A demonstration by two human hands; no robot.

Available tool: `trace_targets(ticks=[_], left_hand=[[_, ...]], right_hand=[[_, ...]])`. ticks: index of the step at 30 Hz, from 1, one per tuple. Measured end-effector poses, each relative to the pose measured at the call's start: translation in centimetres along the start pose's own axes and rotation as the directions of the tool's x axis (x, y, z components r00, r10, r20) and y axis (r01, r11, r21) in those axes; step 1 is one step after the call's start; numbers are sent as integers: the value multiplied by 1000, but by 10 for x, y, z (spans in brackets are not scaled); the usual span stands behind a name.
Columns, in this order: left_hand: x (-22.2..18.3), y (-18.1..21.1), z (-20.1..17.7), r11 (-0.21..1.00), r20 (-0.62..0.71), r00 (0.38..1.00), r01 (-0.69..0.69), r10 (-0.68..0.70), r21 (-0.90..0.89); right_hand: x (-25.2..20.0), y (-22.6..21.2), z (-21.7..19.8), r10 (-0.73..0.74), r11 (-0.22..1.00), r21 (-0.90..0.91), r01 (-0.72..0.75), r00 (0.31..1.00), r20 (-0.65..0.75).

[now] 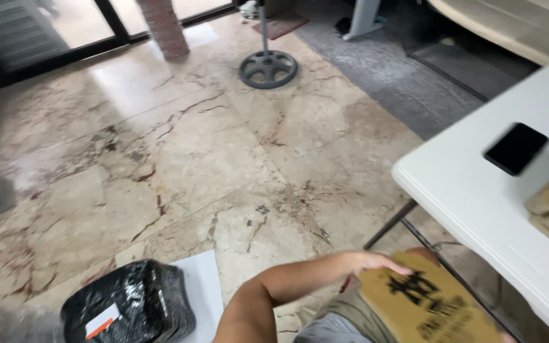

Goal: Sorting and stacking flat-packed cardboard boxes from a table.

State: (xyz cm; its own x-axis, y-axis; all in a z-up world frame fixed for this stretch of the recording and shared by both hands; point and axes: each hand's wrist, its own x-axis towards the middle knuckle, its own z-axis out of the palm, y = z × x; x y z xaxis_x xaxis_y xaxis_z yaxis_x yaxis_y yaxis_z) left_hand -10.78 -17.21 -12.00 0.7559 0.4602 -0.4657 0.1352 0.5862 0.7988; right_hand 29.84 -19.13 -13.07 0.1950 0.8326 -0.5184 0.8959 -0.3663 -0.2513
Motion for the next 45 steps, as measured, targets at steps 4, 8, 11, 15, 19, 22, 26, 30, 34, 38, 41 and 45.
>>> trace_targets(ticks=[4,8,11,15,19,22,26,30,34,38,41,45], left_hand=[[17,-28,-52,966,186,948,260,-258,18],[46,-87,-115,975,-120,990,41,-69,-219],[-24,-51,-83,966,-148,987,-101,67,-237],[-18,-101,-92,945,-141,985,45,-96,-325],[-55,-24,-41,988,-348,925,152,-155,-36],[-110,41,31,836,-615,738,131,276,533],[-101,93,97,400,-258,442,-266,859,877],[-48,54,65,630,-339,724,-167,600,759],[3,4,30,276,-80,406,-452,910,848],[-8,-43,-22,498,-94,515,-742,852,448],[-79,67,63,526,-197,737,-244,647,815],[-99,94,97,449,-265,743,-53,615,892]], right_hand=[[-82,-61,-17,118,993,-12,-117,992,48],[-104,-66,-22,-52,997,-53,52,999,2],[-146,-88,-35,-198,975,60,215,957,-212],[-170,-103,-32,-306,929,87,360,879,-366],[-204,-157,-63,-346,938,-135,320,897,-276],[-221,-190,-74,-408,906,-216,364,885,-223],[-212,-241,-78,-668,722,-415,553,714,-211],[-164,-243,-47,-734,653,-502,566,637,-236],[-174,-228,-75,-760,647,-328,688,618,-201],[-194,-224,-46,-820,477,173,862,507,-266],[-202,-225,-43,-730,675,-81,734,646,-224],[-209,-234,-47,-716,697,-187,692,663,-219]])
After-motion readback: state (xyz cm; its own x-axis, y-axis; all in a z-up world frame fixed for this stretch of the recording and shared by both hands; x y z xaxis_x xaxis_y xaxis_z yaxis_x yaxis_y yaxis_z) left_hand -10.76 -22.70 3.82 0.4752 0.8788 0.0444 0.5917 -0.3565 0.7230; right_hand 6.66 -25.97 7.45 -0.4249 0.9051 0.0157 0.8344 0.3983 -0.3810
